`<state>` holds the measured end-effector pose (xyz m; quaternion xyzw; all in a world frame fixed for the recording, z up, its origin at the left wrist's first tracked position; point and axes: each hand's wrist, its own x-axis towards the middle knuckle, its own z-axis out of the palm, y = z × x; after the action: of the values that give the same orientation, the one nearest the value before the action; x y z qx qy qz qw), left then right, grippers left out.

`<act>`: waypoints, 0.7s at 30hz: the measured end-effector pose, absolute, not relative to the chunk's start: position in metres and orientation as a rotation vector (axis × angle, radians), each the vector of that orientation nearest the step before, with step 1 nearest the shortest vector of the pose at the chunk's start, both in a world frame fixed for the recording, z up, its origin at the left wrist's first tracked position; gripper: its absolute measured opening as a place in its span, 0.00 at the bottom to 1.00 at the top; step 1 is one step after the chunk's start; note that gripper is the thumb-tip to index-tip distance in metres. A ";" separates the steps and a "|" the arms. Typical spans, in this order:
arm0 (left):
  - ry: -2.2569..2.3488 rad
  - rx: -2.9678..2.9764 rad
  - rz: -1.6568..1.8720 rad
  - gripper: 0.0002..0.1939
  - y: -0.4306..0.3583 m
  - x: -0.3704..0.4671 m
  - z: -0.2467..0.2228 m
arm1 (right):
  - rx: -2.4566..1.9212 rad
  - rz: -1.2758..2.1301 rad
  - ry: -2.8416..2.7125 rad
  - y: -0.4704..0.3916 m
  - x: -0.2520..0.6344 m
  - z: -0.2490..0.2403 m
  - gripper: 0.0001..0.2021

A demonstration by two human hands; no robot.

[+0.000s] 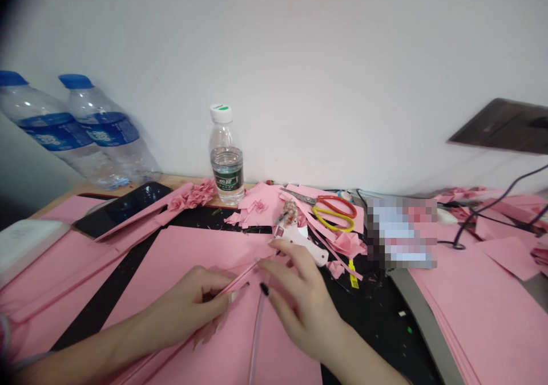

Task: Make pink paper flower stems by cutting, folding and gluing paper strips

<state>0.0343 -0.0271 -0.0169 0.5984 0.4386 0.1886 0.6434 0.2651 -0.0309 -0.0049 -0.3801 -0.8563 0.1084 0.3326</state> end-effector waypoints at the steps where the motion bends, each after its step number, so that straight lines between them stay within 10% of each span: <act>1: 0.998 1.378 0.434 0.18 -0.027 0.035 -0.017 | -0.968 0.245 -2.338 -0.033 0.263 -0.004 0.21; 21: 1.021 1.370 0.421 0.16 -0.028 0.034 -0.019 | -1.238 -0.176 -2.376 -0.028 0.259 -0.006 0.16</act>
<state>0.0338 -0.0282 -0.0187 0.6001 0.4472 0.1843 0.6371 0.2587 -0.0285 -0.0060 -0.4493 -0.8619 -0.0638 0.2263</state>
